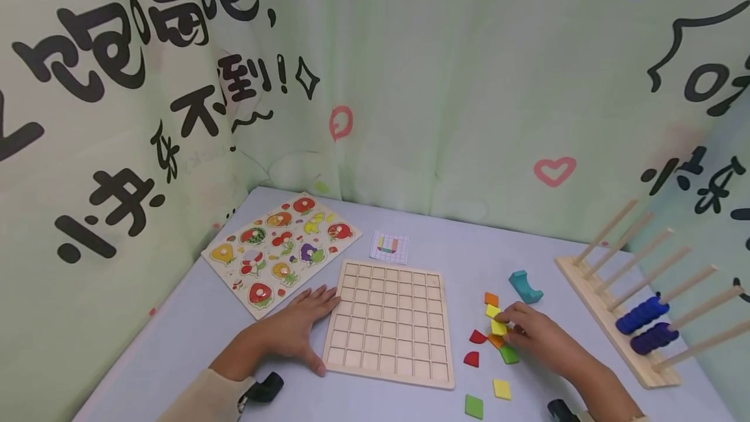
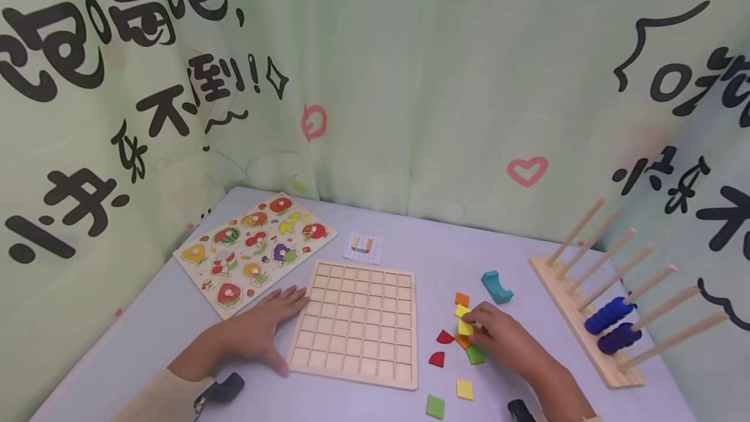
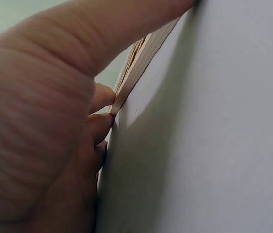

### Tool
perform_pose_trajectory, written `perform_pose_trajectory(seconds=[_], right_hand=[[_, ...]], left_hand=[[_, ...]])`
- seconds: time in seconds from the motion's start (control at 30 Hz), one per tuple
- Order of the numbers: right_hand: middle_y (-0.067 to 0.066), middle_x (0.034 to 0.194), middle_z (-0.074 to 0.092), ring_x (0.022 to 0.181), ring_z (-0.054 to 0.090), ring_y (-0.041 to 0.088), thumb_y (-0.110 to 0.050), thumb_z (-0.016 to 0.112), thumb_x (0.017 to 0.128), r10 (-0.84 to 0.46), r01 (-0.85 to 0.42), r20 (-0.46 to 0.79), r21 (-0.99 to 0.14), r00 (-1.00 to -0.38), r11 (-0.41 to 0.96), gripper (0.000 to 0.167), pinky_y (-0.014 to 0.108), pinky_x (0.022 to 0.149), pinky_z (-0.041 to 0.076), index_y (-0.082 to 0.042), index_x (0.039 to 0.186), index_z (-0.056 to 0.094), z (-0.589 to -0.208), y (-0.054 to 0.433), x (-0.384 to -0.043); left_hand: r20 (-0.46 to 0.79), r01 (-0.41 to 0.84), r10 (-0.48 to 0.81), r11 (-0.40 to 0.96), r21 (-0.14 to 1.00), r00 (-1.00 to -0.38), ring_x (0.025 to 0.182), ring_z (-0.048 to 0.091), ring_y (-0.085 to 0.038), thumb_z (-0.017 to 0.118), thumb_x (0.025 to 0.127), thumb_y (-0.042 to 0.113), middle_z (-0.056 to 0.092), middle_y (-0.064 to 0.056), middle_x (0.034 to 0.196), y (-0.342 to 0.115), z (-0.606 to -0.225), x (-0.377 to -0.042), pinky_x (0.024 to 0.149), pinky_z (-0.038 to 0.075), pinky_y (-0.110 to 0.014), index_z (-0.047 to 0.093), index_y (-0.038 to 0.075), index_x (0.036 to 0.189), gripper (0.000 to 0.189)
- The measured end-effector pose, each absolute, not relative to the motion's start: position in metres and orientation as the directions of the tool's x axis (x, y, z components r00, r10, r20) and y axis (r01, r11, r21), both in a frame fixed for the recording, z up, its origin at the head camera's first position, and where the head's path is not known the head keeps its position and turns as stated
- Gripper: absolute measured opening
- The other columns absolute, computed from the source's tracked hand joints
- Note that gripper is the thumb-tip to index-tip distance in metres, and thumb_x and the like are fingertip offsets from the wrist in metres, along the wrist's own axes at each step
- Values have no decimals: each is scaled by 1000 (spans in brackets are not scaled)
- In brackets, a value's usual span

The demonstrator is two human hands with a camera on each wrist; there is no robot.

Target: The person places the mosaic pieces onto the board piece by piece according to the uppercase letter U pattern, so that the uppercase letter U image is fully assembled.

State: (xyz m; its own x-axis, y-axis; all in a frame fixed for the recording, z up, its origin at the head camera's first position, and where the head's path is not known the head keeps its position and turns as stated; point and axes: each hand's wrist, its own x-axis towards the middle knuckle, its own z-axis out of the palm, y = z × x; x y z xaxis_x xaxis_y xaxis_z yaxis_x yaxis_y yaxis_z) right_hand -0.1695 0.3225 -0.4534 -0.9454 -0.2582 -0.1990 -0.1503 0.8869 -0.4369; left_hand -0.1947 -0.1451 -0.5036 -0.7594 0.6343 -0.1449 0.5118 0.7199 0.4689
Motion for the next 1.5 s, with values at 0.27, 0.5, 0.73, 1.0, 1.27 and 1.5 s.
perform_pose_trajectory(seconds=[0.27, 0.5, 0.73, 1.0, 1.27, 1.5], right_hand=[[-8, 103, 53, 83, 49, 13, -9, 72, 87, -319, -244, -107, -436, -942, 866, 27, 22, 66, 49, -17, 113, 69, -463, 293, -179], [-10, 106, 54, 80, 49, 10, -9, 72, 88, -395, -340, -52, -412, -917, 845, 28, 22, 68, 48, -15, 115, 68, -462, 271, -190], [-10, 113, 53, 80, 49, 10, -13, 71, 89, -432, -367, -68, -422, -899, 829, 31, 21, 64, 47, -13, 120, 66, -464, 249, -200], [-8, 115, 54, 82, 50, 9, -14, 70, 91, -499, -442, -30, -419, -866, 793, 32, 28, 74, 47, -10, 122, 65, -466, 222, -211], [-6, 116, 55, 83, 51, 9, -16, 69, 92, -539, -488, -13, -409, -842, 771, 30, 30, 76, 48, -10, 121, 65, -467, 200, -223], [-5, 113, 56, 84, 52, 10, -17, 69, 92, -572, -525, 11, -415, -820, 743, 29, 30, 76, 49, -10, 120, 65, -466, 185, -232]], left_hand=[[-149, 506, 627, 726, 466, -764, 148, 2, -21, 73, 52, 81, 13, 2, 162, -144, -504, -192, 118, 3, -46, 25, 16, 156, 131], [-143, 507, 627, 725, 467, -765, 148, 2, -20, 74, 51, 81, 13, 3, 162, -145, -505, -194, 118, 2, -45, 26, 16, 155, 132], [-148, 510, 633, 722, 467, -760, 148, 1, -20, 74, 52, 80, 13, 3, 162, -145, -505, -196, 118, 2, -45, 25, 16, 156, 131], [-151, 507, 631, 724, 468, -761, 148, 3, -21, 74, 52, 80, 13, 3, 162, -145, -503, -194, 118, 3, -46, 25, 17, 156, 131], [-144, 511, 629, 726, 461, -764, 148, 3, -21, 73, 51, 81, 13, 3, 162, -144, -505, -194, 118, 3, -46, 26, 17, 156, 131], [-148, 497, 618, 733, 464, -772, 148, 3, -20, 74, 49, 81, 13, 5, 162, -143, -506, -194, 118, 3, -46, 26, 19, 156, 133]])
